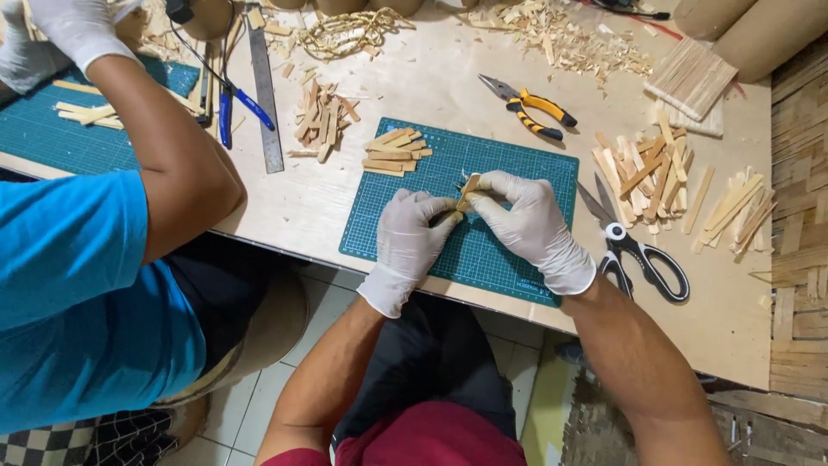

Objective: Assembling a miniature wooden structure by gluing small sticks together and trimming them with scissors on a cutting mat.

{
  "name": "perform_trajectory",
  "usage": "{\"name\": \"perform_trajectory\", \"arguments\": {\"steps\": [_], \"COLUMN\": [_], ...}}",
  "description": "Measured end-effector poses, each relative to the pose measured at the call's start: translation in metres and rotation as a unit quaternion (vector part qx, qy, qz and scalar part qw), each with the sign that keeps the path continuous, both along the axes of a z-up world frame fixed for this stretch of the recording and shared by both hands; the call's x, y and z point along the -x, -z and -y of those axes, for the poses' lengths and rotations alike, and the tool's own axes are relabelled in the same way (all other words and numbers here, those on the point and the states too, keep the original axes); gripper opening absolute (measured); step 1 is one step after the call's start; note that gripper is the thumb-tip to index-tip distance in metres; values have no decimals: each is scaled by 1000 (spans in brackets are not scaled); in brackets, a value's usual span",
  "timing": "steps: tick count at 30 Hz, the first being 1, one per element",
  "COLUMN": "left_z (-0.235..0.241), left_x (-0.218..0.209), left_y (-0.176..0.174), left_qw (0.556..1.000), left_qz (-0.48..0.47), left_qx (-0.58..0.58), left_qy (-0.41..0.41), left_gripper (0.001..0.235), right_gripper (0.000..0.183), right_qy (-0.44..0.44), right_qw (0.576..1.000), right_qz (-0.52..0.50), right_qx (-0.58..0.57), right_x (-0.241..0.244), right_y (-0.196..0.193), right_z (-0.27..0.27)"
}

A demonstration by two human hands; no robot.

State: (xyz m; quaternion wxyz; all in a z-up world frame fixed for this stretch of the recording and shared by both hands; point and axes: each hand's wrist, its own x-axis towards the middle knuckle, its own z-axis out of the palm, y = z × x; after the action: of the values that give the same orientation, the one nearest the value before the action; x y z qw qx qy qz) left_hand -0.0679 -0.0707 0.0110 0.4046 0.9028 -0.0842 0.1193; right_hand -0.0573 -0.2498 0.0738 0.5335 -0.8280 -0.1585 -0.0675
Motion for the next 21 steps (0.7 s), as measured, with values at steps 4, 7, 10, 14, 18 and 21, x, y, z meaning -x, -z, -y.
{"name": "perform_trajectory", "arguments": {"steps": [4, 7, 10, 14, 18, 21], "left_z": [-2, -4, -2, 0, 1, 1], "left_x": [3, 5, 6, 7, 7, 8], "left_y": [-1, -2, -1, 5, 4, -5], "left_qw": [1000, 1000, 999, 997, 996, 993], "left_qz": [-10, 0, 24, 54, 65, 92], "left_qx": [-14, 0, -7, -29, -60, -69], "left_qy": [-3, -19, -30, -37, -32, 2], "left_gripper": [12, 9, 7, 8, 9, 14], "right_gripper": [16, 21, 24, 24, 19, 19], "right_qy": [-10, -14, 19, 51, 83, 84], "right_qw": [1000, 1000, 1000, 998, 996, 996], "right_qz": [-3, -7, -19, -39, -22, 16], "right_qx": [-9, -25, -10, -7, 12, 12], "right_x": [1, 5, 6, 9, 9, 11], "right_y": [-2, -4, 3, 10, 15, 12], "right_z": [-5, -13, -18, -20, -21, -23]}}
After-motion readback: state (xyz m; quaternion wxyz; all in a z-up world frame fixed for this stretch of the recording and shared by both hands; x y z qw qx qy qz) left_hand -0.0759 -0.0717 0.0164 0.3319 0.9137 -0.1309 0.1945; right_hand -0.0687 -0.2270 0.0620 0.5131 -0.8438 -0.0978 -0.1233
